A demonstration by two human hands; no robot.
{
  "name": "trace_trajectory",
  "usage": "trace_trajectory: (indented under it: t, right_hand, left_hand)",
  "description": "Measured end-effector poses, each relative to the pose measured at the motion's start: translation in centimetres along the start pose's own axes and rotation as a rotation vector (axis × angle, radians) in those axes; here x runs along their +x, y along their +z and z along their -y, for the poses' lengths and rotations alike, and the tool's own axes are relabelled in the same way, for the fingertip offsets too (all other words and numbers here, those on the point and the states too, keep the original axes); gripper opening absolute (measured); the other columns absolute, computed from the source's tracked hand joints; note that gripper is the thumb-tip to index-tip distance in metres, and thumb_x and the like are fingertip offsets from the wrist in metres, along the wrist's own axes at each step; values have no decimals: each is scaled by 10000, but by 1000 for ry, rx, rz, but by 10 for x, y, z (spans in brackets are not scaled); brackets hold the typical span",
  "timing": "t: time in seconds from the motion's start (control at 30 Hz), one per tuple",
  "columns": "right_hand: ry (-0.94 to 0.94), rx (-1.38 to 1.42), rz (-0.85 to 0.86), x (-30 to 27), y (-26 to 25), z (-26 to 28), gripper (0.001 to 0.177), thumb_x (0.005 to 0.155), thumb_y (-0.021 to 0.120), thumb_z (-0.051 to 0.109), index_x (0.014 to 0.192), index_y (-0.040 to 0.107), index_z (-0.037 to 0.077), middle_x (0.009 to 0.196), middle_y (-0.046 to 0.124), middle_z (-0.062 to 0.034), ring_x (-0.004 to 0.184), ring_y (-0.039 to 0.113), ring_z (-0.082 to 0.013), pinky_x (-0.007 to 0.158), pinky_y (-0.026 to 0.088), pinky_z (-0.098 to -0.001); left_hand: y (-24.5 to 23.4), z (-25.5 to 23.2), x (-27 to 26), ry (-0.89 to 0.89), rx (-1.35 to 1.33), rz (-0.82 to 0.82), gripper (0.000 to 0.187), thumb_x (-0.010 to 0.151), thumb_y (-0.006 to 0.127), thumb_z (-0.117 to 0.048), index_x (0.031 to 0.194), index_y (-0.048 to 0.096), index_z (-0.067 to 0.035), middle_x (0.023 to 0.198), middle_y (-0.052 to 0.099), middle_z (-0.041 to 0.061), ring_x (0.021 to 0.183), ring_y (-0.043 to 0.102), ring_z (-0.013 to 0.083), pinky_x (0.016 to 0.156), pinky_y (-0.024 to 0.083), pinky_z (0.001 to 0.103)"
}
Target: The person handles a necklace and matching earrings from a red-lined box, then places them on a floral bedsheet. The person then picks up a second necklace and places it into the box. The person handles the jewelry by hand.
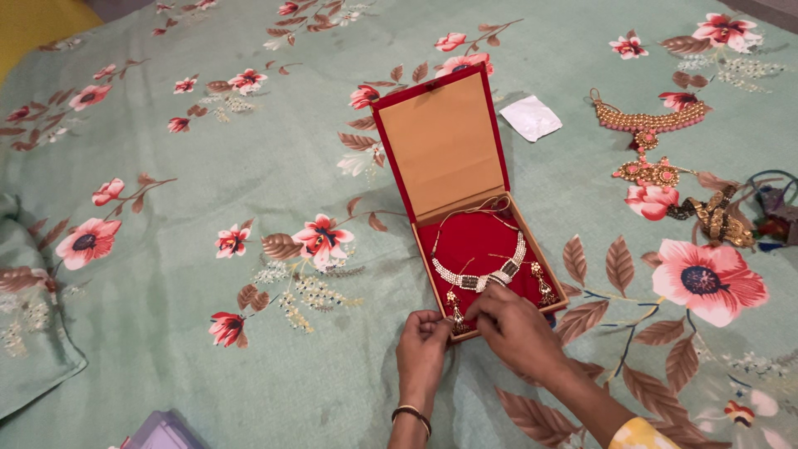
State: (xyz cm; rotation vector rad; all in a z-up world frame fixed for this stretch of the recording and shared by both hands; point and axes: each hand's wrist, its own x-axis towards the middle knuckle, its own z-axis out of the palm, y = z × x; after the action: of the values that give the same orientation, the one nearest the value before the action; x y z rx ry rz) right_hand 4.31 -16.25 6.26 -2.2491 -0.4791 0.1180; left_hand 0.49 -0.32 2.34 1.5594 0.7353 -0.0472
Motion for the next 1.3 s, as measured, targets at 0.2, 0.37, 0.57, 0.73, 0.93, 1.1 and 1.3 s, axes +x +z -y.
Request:
trace_trajectory:
  t: [0.2, 0.37, 0.57, 0.73, 0.93, 1.1, 1.3]
  right_hand:
    - [38, -16, 24, 1, 0, 2, 166, 846, 621, 103, 969, 728, 72, 927, 653, -82, 832, 679, -277, 751, 519, -424]
    - [35, -39, 23, 1, 0, 3, 174, 847, 629, 109, 989, 725, 76, 945, 666, -81, 831, 685, -277, 748, 524, -421]
    - [45, 122, 11, -2, 1, -7, 213, 845, 603, 53, 1039, 692, 53, 969, 646, -95, 785, 690, -257, 707, 547, -373]
    - [-9, 160, 4, -7, -6, -20, 282, 811, 611, 26, 1085, 677, 43, 1005, 625, -96, 871, 676, -251, 772, 546, -360]
    - [-110, 52, -18, -20, -10, -17, 311, 784, 667, 41, 1095, 661, 47, 1109, 586, -97, 1114, 591, -263, 930, 489, -379]
    - [-111, -37, 40, -24, -10, -7, 295, 783, 662, 51, 1077, 649, 58, 1108, 569, -81, 1113, 572, -266, 934, 493, -382]
    - [-105, -150, 79, -27, -14, -1, 347, 785, 690, 67, 1129, 647, 82, 1146, 553, -79, 1146, 525, -282, 967, 469, -406]
  left_hand:
    - [1, 5, 5, 12, 11, -9, 251, 843, 761, -205, 1017, 689, -38, 823, 681, 26, 727, 620, 111, 680, 519, 270]
    - [1, 9, 7, 43, -7, -9, 256, 839, 760, -200, 1020, 684, -36, 829, 685, 26, 739, 635, 112, 694, 533, 268]
    - [1, 23, 15, 68, 5, -4, 250, 849, 752, -199, 1026, 685, -36, 838, 695, 29, 756, 641, 114, 718, 532, 264]
    - [4, 47, 29, 170, -3, 48, 318, 865, 765, -227, 1080, 644, -25, 847, 703, 53, 783, 662, 133, 743, 544, 270]
    - [-13, 29, 13, 252, -78, 32, 393, 864, 764, -203, 1199, 604, -76, 1037, 660, 33, 909, 646, 133, 805, 546, 282]
    - [-67, -68, -53, 553, -340, -4, 334, 906, 652, -99, 1236, 609, -92, 1042, 667, 35, 914, 611, 134, 805, 506, 290]
    - [-157, -187, -153, 864, -549, -243, 266, 944, 623, -101, 1210, 608, -88, 1047, 641, 0, 945, 617, 117, 836, 505, 308]
